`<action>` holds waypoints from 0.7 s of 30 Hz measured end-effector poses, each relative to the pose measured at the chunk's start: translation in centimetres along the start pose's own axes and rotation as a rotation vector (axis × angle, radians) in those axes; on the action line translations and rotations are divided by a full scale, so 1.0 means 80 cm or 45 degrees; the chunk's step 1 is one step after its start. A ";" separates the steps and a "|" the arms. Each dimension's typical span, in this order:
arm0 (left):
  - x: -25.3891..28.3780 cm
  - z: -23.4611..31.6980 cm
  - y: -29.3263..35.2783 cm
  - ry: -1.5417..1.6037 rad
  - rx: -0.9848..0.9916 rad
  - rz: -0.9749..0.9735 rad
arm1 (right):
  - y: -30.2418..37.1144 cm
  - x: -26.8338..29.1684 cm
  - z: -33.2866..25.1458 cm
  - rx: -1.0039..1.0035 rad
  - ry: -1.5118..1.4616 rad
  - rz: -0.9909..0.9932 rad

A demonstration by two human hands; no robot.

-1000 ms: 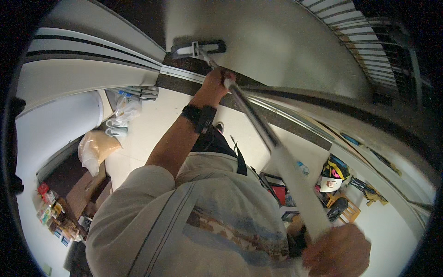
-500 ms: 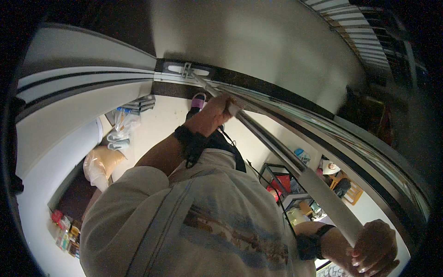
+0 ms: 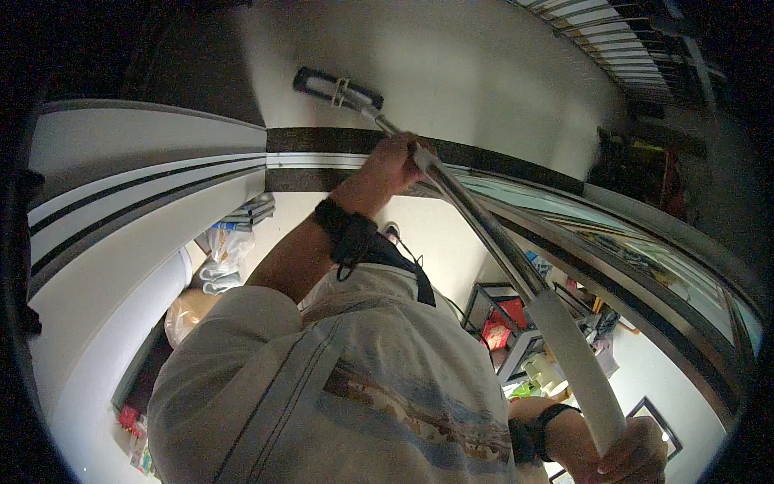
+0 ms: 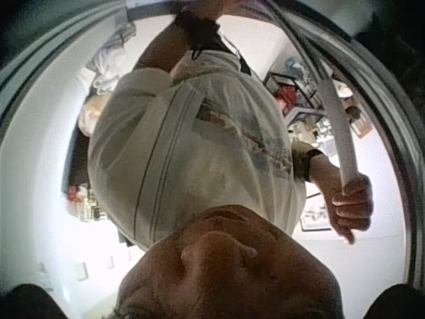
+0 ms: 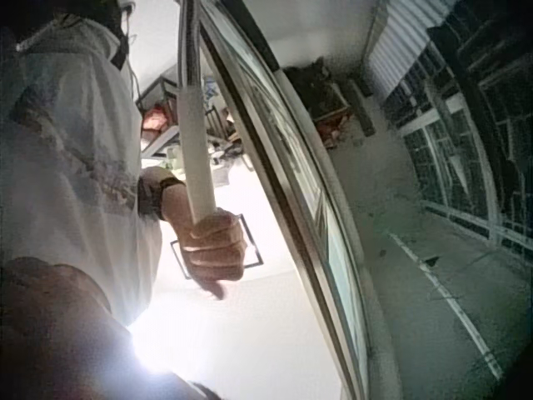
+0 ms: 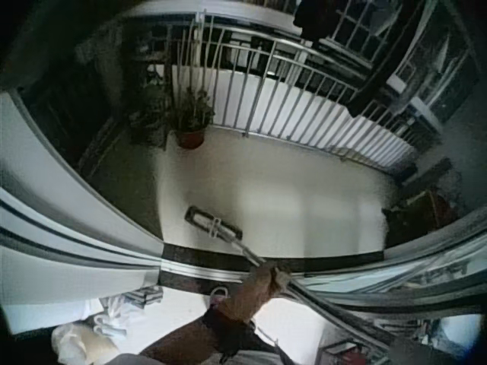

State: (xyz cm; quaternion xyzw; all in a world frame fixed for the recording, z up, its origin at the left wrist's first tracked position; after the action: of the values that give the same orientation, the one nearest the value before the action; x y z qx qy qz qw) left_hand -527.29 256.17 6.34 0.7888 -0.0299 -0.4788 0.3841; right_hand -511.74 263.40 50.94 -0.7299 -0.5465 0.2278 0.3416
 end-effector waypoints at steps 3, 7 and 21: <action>-0.010 0.037 -0.041 0.043 0.021 -0.114 | 0.000 -0.034 0.022 0.177 0.020 -0.342; -0.030 0.066 -0.048 -2.311 -1.946 -0.145 | 0.014 -0.067 0.074 0.060 -0.113 -0.510; 0.006 0.074 -0.097 -2.414 -1.507 0.175 | 0.012 -0.011 0.106 0.636 2.397 -0.753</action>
State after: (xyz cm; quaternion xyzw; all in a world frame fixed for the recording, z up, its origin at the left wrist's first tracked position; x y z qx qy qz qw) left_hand -534.12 258.01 -0.35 -0.2051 -0.1217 -0.8028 0.5464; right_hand -517.37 264.50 44.52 -0.3561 -0.1510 -0.4251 0.8183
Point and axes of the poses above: each hand's wrist, its own y-axis away from the middle knuckle, its own x-axis out of the back of the hand, z = x × y, the point moved 4 cm from there along -y, towards the middle knuckle, and after that the axes turned 14 degrees about x, right-handed, at the moved point
